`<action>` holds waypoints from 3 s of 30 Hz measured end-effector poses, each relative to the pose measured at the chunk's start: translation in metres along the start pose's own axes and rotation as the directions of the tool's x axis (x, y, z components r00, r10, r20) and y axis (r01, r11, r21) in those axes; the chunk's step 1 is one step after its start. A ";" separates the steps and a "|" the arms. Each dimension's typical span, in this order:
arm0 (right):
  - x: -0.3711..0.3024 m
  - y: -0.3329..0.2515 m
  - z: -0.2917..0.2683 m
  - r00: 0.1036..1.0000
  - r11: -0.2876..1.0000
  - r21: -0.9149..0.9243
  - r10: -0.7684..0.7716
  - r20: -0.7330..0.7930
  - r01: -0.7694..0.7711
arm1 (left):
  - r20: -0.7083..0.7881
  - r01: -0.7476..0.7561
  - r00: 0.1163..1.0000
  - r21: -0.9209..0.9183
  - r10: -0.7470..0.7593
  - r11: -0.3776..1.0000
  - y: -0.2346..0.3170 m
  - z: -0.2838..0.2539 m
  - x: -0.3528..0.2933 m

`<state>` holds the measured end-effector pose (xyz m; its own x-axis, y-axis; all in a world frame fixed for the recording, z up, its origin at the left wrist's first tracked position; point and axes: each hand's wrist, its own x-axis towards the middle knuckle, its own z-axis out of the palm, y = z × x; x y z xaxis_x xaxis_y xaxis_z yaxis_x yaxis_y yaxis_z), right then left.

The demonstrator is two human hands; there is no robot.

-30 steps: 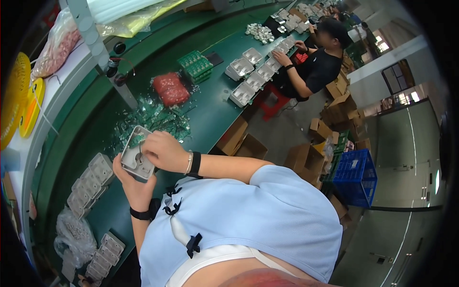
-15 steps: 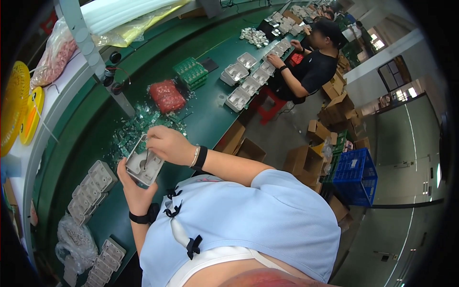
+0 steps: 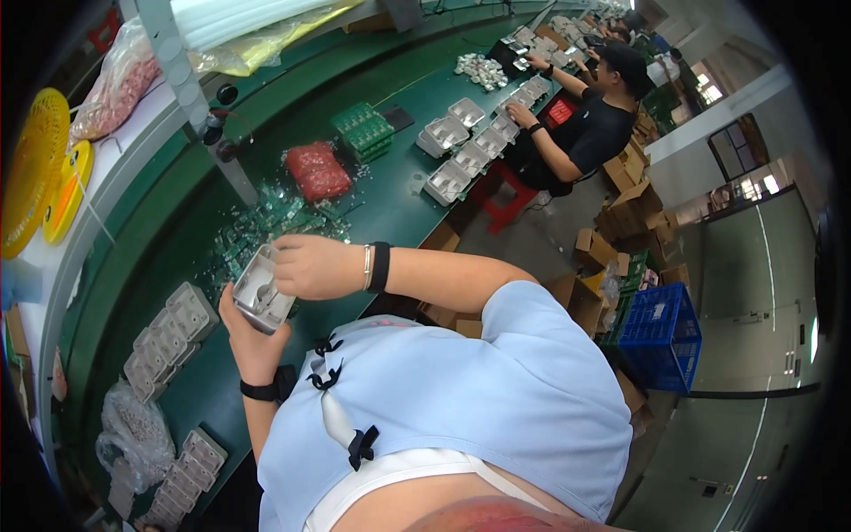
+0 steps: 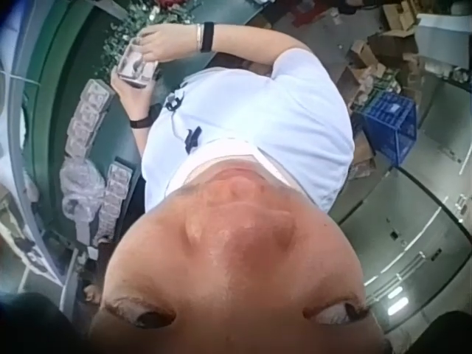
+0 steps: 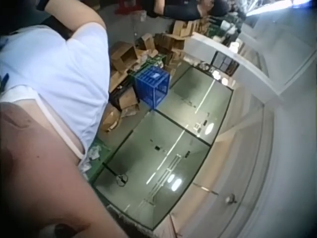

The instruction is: The person picks up a plastic housing and a circuit board, inserts the board into the housing, and threads a wire through a hole. They then place the assembled unit onto the table and repeat the process with new components.

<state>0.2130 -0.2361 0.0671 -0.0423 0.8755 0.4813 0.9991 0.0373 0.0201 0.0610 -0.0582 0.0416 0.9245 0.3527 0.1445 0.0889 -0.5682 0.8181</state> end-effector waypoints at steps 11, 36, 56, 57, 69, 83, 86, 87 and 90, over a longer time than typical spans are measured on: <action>-0.011 -0.006 0.008 0.980 0.987 0.153 0.083 -0.181 -0.055 | -0.031 -0.014 0.999 0.062 0.016 0.998 -0.005 -0.002 0.002; -0.026 -0.043 0.014 0.892 0.861 0.301 0.447 -0.064 -0.409 | -0.038 -0.137 0.990 -0.023 0.136 0.990 -0.022 0.023 0.006; -0.079 -0.020 0.066 0.761 0.519 0.643 0.628 0.160 -0.564 | 0.209 -0.076 0.972 -0.152 0.107 0.985 -0.056 0.063 0.025; -0.086 -0.019 0.068 0.761 0.521 0.640 0.629 0.161 -0.566 | 0.242 -0.091 0.962 -0.153 0.127 0.984 -0.060 0.069 0.026; -0.229 0.017 0.087 0.762 0.682 0.340 0.596 0.254 -0.647 | 0.543 0.259 0.837 -0.274 -0.074 0.926 -0.091 0.156 0.041; -0.366 0.110 0.062 0.552 0.700 -0.193 0.677 0.487 -0.688 | -0.529 0.361 0.843 0.419 -0.100 0.833 -0.264 -0.002 -0.008; -0.376 0.109 0.059 0.589 0.722 -0.148 0.650 0.480 -0.676 | -0.571 0.457 0.801 0.392 -0.178 0.798 -0.248 -0.016 0.009; -0.374 0.108 0.060 0.592 0.723 -0.146 0.649 0.478 -0.675 | -0.585 0.496 0.782 0.376 -0.215 0.783 -0.248 -0.018 0.014; -0.367 0.100 0.056 0.597 0.734 -0.216 0.658 0.458 -0.643 | -0.580 0.551 0.782 0.470 -0.229 0.690 -0.248 -0.019 0.030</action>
<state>0.3287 -0.5271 -0.1563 0.6323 0.7681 -0.1009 0.7609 -0.6402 -0.1055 0.0598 0.1079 -0.1463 0.4879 0.8368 0.2484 0.7446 -0.5475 0.3818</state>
